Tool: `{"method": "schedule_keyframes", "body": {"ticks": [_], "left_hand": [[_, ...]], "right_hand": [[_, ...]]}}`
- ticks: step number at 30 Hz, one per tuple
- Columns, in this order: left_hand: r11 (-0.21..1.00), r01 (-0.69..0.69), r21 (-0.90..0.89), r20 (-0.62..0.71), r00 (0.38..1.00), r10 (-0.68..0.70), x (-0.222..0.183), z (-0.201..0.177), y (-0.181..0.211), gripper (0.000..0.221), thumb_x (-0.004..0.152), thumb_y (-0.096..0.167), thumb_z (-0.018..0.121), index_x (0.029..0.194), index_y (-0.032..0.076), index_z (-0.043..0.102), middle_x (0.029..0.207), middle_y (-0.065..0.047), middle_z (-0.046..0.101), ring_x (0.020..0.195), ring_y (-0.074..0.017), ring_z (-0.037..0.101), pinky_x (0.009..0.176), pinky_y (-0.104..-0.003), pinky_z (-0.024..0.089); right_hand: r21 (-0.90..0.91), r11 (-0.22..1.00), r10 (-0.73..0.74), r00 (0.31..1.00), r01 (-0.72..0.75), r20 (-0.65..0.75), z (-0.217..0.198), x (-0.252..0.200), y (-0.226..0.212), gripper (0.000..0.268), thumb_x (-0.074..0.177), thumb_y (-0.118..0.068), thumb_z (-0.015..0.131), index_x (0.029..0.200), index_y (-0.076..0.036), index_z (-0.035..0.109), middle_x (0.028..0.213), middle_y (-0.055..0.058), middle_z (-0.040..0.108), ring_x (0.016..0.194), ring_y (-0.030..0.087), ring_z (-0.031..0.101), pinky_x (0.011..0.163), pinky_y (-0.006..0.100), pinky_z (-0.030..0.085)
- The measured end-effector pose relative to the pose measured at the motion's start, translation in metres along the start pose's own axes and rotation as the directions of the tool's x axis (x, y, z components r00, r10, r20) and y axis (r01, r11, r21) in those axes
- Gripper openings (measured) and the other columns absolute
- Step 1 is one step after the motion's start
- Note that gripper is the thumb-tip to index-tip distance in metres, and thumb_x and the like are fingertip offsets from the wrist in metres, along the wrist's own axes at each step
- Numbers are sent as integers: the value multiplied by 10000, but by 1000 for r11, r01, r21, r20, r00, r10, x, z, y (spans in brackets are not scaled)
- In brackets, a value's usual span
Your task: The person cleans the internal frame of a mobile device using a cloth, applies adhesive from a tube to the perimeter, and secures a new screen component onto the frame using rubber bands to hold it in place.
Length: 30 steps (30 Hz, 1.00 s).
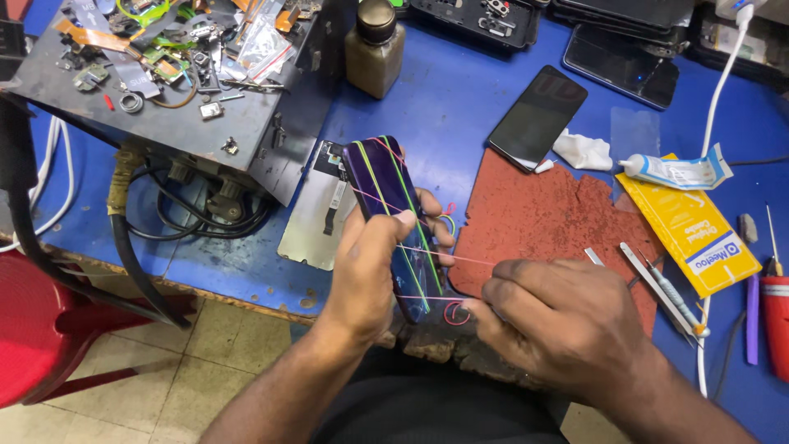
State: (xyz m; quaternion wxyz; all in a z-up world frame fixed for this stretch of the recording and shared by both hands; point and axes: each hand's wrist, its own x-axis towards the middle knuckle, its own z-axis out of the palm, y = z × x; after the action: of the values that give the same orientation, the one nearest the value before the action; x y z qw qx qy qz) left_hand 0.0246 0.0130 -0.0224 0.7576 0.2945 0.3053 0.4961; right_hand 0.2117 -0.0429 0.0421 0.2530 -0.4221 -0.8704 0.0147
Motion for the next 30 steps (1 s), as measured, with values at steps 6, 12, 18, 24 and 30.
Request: {"method": "schedule_keyframes", "body": {"ticks": [6, 12, 18, 24, 30], "left_hand": [[928, -2, -371, 152, 986, 63, -3, 7, 3, 663, 967, 218, 455, 1594, 57, 313, 1116, -185, 593, 990, -307, 647, 905, -464, 572], [789, 194, -583, 253, 966, -51, -4, 6, -10, 702, 959, 287, 512, 1593, 48, 329, 1144, -180, 603, 1041, -338, 660, 943, -546, 563], [796, 213, -567, 260, 963, -73, -8, 12, -12, 682, 973, 309, 498, 1583, 33, 369, 1157, -200, 616, 1078, -369, 664, 1014, -576, 533], [832, 264, -488, 283, 950, -135, -17, 20, -21, 644, 1015, 369, 451, 1486, -62, 366, 1196, -198, 633, 1148, -328, 643, 1085, -504, 470], [942, 180, -284, 99, 983, -158, -17, 17, -20, 668, 1025, 505, 401, 1545, 86, 410, 1346, -86, 599, 1227, -225, 599, 1089, -465, 460]], "right_hand": [[205, 976, 90, 994, -75, -63, 23, -19, 4, 183, 761, -119, 849, 859, -61, 706, 924, 71, 680, 745, 193, 707, 597, 324, 551], [115, 993, 46, 967, -17, -251, 39, -47, 2, 308, 725, -67, 890, 998, -84, 749, 1031, 74, 652, 842, 199, 711, 698, 325, 585], [42, 998, -21, 947, 37, -321, 30, -59, -7, 371, 744, -82, 903, 1069, -80, 724, 1101, 67, 634, 1002, 262, 725, 840, 357, 623], [-71, 997, -46, 958, 27, -285, 27, -41, -8, 529, 766, -169, 883, 1200, -74, 596, 1184, 113, 674, 1035, 376, 682, 977, 481, 544], [305, 913, 362, 883, -271, -300, 3, -35, 7, 467, 832, -57, 815, 1211, -29, 542, 1150, 121, 687, 1061, 274, 715, 1034, 429, 551]]}}
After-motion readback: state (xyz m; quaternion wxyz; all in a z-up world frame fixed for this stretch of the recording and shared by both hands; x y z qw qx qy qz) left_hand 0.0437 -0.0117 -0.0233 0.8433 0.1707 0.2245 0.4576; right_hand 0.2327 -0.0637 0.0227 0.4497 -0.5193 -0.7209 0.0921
